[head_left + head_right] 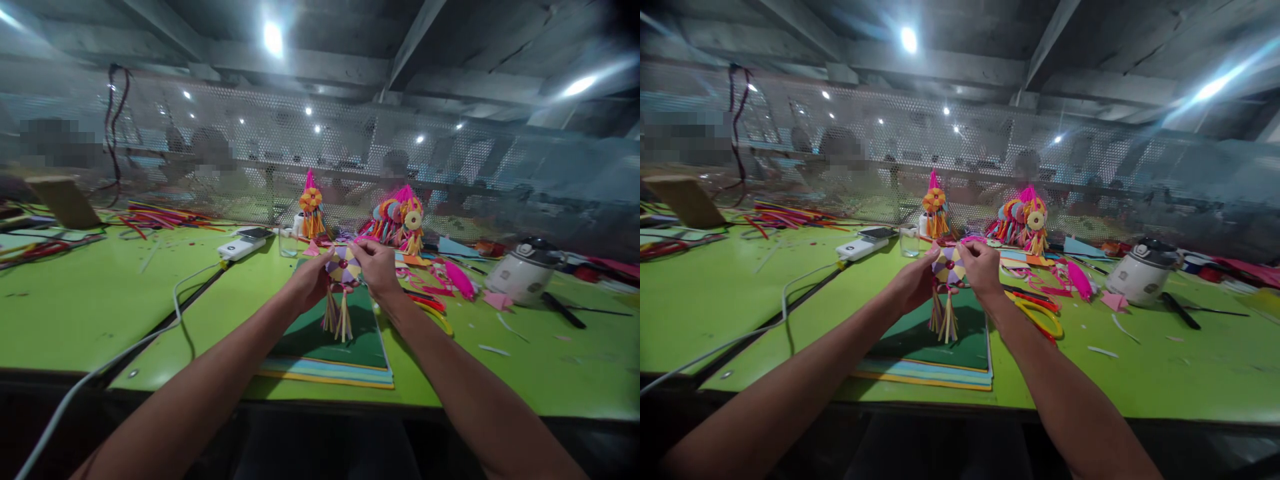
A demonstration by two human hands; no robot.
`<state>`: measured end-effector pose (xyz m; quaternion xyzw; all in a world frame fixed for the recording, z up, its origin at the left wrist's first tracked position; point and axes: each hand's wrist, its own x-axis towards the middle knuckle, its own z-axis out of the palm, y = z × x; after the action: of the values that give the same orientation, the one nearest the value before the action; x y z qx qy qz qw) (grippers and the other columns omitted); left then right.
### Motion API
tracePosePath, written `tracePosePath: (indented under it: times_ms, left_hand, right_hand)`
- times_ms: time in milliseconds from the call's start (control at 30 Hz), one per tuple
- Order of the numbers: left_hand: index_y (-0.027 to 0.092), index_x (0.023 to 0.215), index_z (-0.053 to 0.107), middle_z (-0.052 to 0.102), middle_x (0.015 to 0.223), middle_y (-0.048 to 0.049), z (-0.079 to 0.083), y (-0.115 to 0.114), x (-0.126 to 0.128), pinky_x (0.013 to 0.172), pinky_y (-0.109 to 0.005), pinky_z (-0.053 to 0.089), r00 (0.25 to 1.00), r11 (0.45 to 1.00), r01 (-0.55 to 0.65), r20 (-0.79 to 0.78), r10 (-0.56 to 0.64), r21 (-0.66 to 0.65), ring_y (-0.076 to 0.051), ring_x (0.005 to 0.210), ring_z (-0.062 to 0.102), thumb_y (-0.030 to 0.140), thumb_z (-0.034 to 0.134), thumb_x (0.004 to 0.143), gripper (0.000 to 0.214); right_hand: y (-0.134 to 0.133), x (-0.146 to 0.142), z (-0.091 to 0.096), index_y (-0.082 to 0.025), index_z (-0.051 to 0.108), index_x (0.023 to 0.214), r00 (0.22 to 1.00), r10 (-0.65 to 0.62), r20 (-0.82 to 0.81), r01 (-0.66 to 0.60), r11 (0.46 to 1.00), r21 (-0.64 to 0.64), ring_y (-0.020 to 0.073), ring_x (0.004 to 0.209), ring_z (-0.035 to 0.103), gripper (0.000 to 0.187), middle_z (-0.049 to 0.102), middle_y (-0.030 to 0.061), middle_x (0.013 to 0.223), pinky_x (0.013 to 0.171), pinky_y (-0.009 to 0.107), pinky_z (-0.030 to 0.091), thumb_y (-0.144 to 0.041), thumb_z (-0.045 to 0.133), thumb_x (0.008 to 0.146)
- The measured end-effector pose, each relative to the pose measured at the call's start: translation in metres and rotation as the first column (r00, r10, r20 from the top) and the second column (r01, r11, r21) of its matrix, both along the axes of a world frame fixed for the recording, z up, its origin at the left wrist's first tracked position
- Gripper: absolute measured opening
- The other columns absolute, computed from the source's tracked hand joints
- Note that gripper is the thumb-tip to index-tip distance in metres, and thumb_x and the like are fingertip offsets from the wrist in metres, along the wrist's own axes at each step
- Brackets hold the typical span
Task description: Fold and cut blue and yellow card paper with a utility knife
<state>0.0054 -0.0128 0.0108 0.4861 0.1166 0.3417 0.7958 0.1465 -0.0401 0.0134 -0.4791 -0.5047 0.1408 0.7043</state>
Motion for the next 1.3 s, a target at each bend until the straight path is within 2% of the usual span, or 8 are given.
tracePosePath:
  times_ms: [233,367,467,767,933,1033,1133,1300]
  left_hand:
    - [0.006,0.094,0.068,0.07,0.076,-0.0105,-0.002,0.001,0.0,0.056,-0.026,0.056,0.998,0.993,-0.05,-0.044,0.055,0.111,-0.017,0.061,0.067,0.027,0.065,0.084,0.023]
    - [0.007,0.089,0.068,0.071,0.077,-0.0088,-0.003,0.001,0.001,0.057,-0.026,0.057,0.989,0.988,-0.096,-0.103,0.108,0.122,-0.016,0.063,0.067,0.018,0.077,0.073,0.022]
    - [0.007,0.089,0.068,0.071,0.078,-0.0088,-0.004,0.002,0.001,0.057,-0.026,0.057,0.984,0.987,-0.116,-0.122,0.129,0.113,-0.016,0.064,0.067,0.017,0.079,0.071,0.023]
    - [0.006,0.091,0.068,0.071,0.076,-0.0103,-0.005,0.003,0.0,0.053,-0.028,0.057,0.983,0.992,-0.089,-0.151,0.102,0.09,-0.018,0.063,0.068,0.01,0.069,0.077,0.014]
    - [0.006,0.09,0.067,0.071,0.077,-0.0116,-0.004,0.001,0.0,0.056,-0.025,0.057,0.983,0.998,0.001,-0.181,0.01,0.06,-0.019,0.064,0.069,0.011,0.068,0.079,0.012]
    - [0.007,0.095,0.066,0.072,0.084,-0.0141,-0.004,0.001,-0.002,0.065,-0.029,0.059,0.984,0.992,0.121,-0.138,-0.116,0.026,-0.021,0.07,0.071,0.018,0.063,0.085,0.015]
    - [0.008,0.103,0.063,0.072,0.093,-0.0162,-0.004,0.0,-0.004,0.073,-0.035,0.059,0.959,0.962,0.272,-0.087,-0.271,-0.001,-0.024,0.08,0.072,0.031,0.053,0.093,0.027]
    - [0.007,0.109,0.059,0.07,0.101,-0.0194,-0.006,-0.001,-0.005,0.077,-0.039,0.057,0.903,0.908,0.419,-0.096,-0.418,-0.01,-0.028,0.09,0.071,0.039,0.047,0.095,0.037]
  right_hand:
    - [0.0,0.004,0.001,-0.019,0.063,0.06,0.997,0.02,0.074,-0.022,1.0,0.022,0.0118,0.051,0.04,0.023,0.049,-0.0029,0.054,0.053,0.026,0.034,-0.036,0.066,0.075]
    - [0.0,0.003,0.002,-0.019,0.063,0.059,0.993,0.061,0.098,-0.061,0.998,-0.002,0.0124,0.053,0.044,0.024,0.052,-0.0024,0.055,0.053,0.026,0.036,-0.037,0.066,0.074]
    - [0.001,0.003,0.001,-0.019,0.066,0.062,0.993,0.093,0.079,-0.092,0.996,-0.018,0.013,0.055,0.046,0.023,0.055,-0.0018,0.057,0.054,0.026,0.038,-0.039,0.067,0.073]
    - [0.004,0.006,0.004,-0.017,0.064,0.061,0.955,0.196,-0.224,-0.21,0.977,-0.039,0.0095,0.05,0.045,0.024,0.055,-0.0038,0.054,0.051,0.025,0.037,-0.038,0.077,0.062]
    - [0.004,0.015,0.01,-0.017,0.063,0.058,0.912,0.243,-0.329,-0.272,0.961,-0.043,0.0095,0.052,0.05,0.026,0.056,-0.0033,0.053,0.054,0.024,0.041,-0.037,0.08,0.055]
    - [0.006,0.021,0.009,-0.017,0.061,0.056,0.886,0.251,-0.389,-0.291,0.956,-0.046,0.0087,0.05,0.049,0.03,0.056,-0.0036,0.052,0.052,0.024,0.04,-0.037,0.082,0.05]
    - [0.007,0.023,0.008,-0.017,0.059,0.055,0.882,0.251,-0.399,-0.29,0.956,-0.039,0.0078,0.047,0.045,0.032,0.054,-0.0049,0.049,0.049,0.023,0.037,-0.038,0.083,0.05]
    - [0.005,0.021,0.013,-0.018,0.062,0.06,0.89,0.252,-0.38,-0.282,0.959,-0.024,0.0077,0.048,0.045,0.031,0.054,-0.0054,0.05,0.048,0.022,0.036,-0.039,0.083,0.051]
